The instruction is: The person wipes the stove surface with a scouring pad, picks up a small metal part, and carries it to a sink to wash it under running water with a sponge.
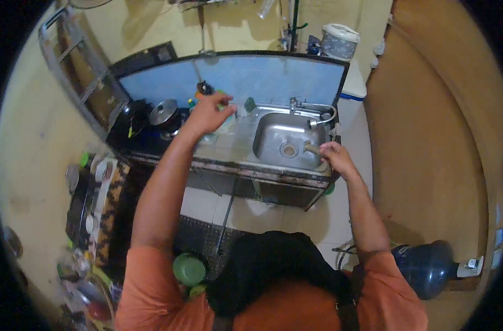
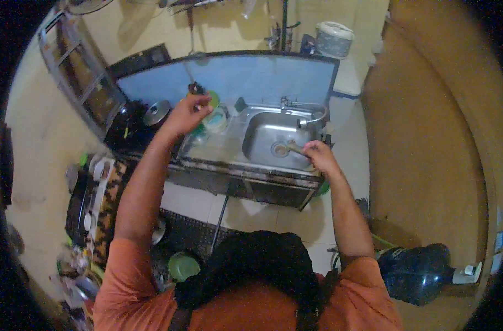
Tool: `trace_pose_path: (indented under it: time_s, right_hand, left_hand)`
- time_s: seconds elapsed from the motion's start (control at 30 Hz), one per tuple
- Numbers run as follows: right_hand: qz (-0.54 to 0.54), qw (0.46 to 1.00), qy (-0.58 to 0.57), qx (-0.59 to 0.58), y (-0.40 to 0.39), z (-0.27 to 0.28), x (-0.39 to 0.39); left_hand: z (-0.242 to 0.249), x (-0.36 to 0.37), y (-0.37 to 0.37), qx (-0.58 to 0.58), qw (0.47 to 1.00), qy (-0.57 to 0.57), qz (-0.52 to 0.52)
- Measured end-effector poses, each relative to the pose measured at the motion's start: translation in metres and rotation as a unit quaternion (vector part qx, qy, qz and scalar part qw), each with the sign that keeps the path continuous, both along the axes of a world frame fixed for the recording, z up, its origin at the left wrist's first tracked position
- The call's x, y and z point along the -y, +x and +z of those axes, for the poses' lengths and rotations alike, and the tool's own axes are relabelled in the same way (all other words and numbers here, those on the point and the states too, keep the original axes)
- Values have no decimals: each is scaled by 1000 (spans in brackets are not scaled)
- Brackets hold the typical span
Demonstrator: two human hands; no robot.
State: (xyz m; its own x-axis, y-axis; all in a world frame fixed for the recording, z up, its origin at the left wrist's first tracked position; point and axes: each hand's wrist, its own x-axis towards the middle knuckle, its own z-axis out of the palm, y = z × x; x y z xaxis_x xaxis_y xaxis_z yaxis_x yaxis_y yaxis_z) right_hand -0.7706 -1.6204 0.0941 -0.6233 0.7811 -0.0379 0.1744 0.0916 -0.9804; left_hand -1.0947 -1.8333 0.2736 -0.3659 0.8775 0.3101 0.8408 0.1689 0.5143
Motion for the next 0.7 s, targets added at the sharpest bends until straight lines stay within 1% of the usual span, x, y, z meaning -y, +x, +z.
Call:
trace_pose_path:
  time_s: [0.07, 0.1, 0.13, 0.2, 0.23, 0.3, 0.33, 0.37, 0.4, 0.47, 0.5, 0.53, 0.6, 0.63, 0.7]
  right_hand:
    - [16, 999, 2, 38, -24, 6, -8]
    - [15, 998, 29, 51, -39, -6, -23]
    - [8, 998, 27, 49, -52, -12, -35]
    - [32, 996, 52, 71, -81, -17, -61]
    - [33, 983, 122, 134, -95, -13, -73]
    - [41, 979, 139, 144, -125, -20, -101]
    - [48, 975, 161, 147, -141, -19, -120]
    - [92, 968, 221, 81, -155, -16, -133]
    - [96, 970, 210, 78, -166, -15, -143]
    - [172, 931, 275, 165, -191, 5, -163]
    - [163, 926, 280, 194, -205, 8, -172]
    - [172, 926, 275, 194, -216, 9, -184]
    - [269, 876, 301, 264, -237, 12, -201]
    - [265, 866, 296, 303, -242, 34, -194]
    - [271, 863, 306, 298, -256, 33, -200]
  left_hand:
    - [16, -67, -32, -17, 999, -3, -29]
    - [22, -98, -47, -37, 998, -8, -46]
    - [26, -125, -55, -39, 998, -9, -53]
    - [31, -182, -69, -80, 996, 5, -47]
    - [34, -209, -74, -79, 996, 7, -48]
    - [28, -251, -80, -111, 993, -14, -32]
    - [24, -270, -81, -106, 994, -15, -21]
    - [20, -290, -81, -120, 993, 14, 12]
    - [14, -308, -81, -137, 989, 37, 40]
    - [19, -332, -77, -145, 989, 3, 37]
    - [26, -341, -75, -151, 988, -18, 36]
    - [29, -347, -73, -147, 988, -26, 42]
    - [31, -353, -74, -209, 976, -56, 13]
    - [31, -356, -77, -206, 976, -64, 23]
    - [29, -361, -82, -266, 959, -98, 3]
